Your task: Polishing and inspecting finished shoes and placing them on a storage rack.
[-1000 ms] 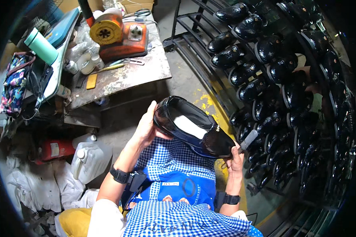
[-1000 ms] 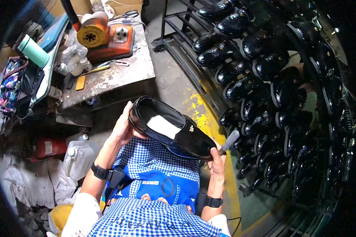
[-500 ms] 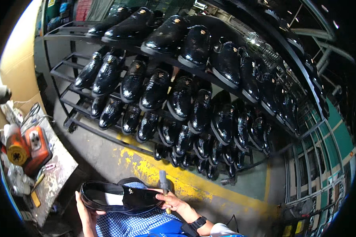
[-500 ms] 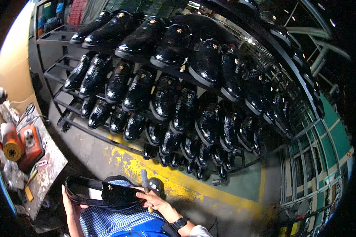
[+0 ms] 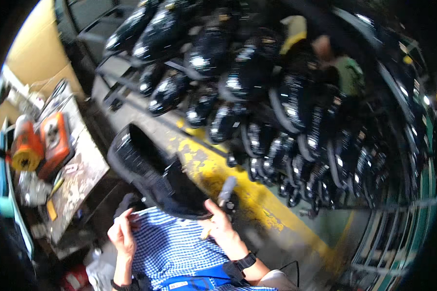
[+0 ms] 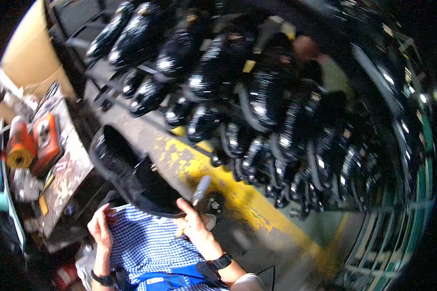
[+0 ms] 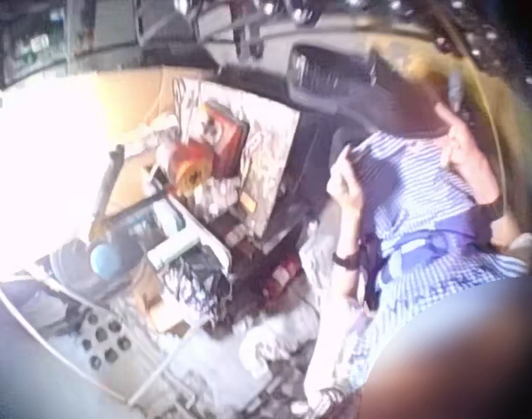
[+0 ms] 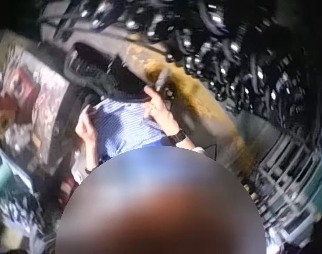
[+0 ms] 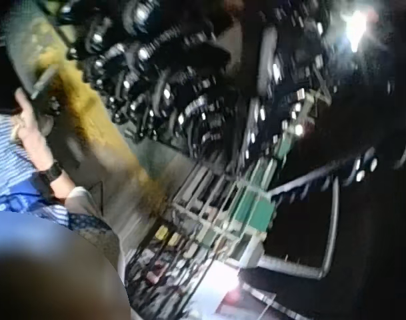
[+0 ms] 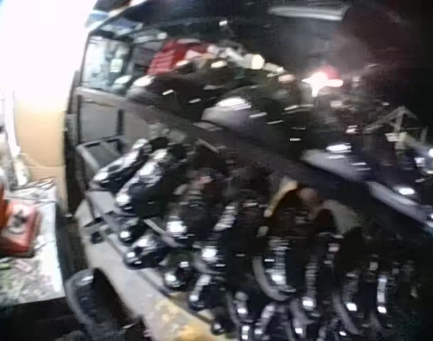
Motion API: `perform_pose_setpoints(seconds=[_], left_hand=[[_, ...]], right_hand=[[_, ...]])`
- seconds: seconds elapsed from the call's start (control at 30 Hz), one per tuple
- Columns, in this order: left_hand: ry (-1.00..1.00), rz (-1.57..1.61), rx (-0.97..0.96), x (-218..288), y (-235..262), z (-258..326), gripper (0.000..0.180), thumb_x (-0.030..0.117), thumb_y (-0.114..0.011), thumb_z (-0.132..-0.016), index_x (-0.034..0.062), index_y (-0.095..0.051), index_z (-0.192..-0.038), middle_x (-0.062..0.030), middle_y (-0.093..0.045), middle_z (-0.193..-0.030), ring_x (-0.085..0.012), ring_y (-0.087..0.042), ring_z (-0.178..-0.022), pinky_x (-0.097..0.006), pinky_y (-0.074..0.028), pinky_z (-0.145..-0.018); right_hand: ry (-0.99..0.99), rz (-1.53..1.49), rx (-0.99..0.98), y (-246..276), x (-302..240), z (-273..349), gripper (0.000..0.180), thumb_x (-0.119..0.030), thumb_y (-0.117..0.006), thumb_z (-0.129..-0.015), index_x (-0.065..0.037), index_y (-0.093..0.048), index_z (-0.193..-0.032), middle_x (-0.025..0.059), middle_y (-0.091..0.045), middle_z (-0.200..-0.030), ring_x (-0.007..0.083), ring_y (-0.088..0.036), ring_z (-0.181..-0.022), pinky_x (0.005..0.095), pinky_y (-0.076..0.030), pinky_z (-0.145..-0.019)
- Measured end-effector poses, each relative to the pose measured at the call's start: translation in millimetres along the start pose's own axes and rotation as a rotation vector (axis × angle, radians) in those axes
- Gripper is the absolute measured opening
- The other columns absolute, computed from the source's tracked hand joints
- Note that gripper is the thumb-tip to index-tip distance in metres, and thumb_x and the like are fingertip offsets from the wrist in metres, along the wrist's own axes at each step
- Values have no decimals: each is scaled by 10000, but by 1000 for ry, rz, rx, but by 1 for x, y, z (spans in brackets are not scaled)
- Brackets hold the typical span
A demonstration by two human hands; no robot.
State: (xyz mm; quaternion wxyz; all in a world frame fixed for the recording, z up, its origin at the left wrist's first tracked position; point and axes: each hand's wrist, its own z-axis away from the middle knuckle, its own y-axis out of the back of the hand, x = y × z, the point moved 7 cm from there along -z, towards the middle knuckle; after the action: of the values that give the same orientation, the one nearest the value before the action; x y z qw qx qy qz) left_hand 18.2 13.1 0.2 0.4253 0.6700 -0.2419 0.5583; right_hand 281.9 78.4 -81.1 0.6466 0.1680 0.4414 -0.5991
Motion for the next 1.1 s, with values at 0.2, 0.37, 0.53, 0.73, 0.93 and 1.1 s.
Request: perform_pose_setpoints(seconds=[0.2,0.37,0.53,0.73,0.93,1.1], left_hand=[[-43,19,-49,4,-5,-9,310,172,-380,-948,-54,-584,-1000,-122,-654,-778,-125,-605,-581,-210,-483,-528],[-57,80,-56,7,-4,-14,286,130,-387,-937,-54,-601,-978,-130,-658,-759,-132,-610,-576,-220,-493,-536],[-87,96,-41,9,2,-18,234,27,-404,-886,-62,-620,-893,-106,-661,-728,-109,-607,-551,-209,-491,-522],[-45,131,-11,4,11,-21,142,-5,-510,-810,-46,-639,-851,-92,-653,-689,-144,-640,-596,-240,-517,-562],[-138,104,37,5,23,-23,151,-10,-499,-821,-46,-645,-836,-88,-656,-688,-122,-635,-586,-229,-515,-543],[-214,28,121,11,37,-24,106,11,-549,-802,-20,-649,-780,-85,-647,-658,-148,-638,-568,-243,-507,-517]], right_hand=[[150,161,25,-15,-41,-37,639,20,-540,-827,-46,-219,-1375,28,-515,-716,106,-509,-496,256,-484,-476],[237,360,34,-44,-69,-60,634,58,-509,-821,15,-197,-1371,29,-506,-662,71,-475,-507,214,-457,-517],[250,169,107,-90,-84,-92,498,-35,-536,-831,22,-323,-1278,16,-492,-557,95,-442,-396,235,-453,-498],[-59,-389,-13,-164,-90,-133,242,-306,-537,-880,-139,-430,-741,-24,-365,-469,69,-245,-293,217,-299,-412],[69,-389,-119,-253,-124,-150,272,-246,-572,-871,-146,-420,-669,-26,-377,-476,69,-280,-297,224,-295,-353],[130,-381,-155,-325,-150,-154,212,-241,-609,-849,-116,-470,-748,-23,-408,-512,68,-303,-305,237,-328,-356]])
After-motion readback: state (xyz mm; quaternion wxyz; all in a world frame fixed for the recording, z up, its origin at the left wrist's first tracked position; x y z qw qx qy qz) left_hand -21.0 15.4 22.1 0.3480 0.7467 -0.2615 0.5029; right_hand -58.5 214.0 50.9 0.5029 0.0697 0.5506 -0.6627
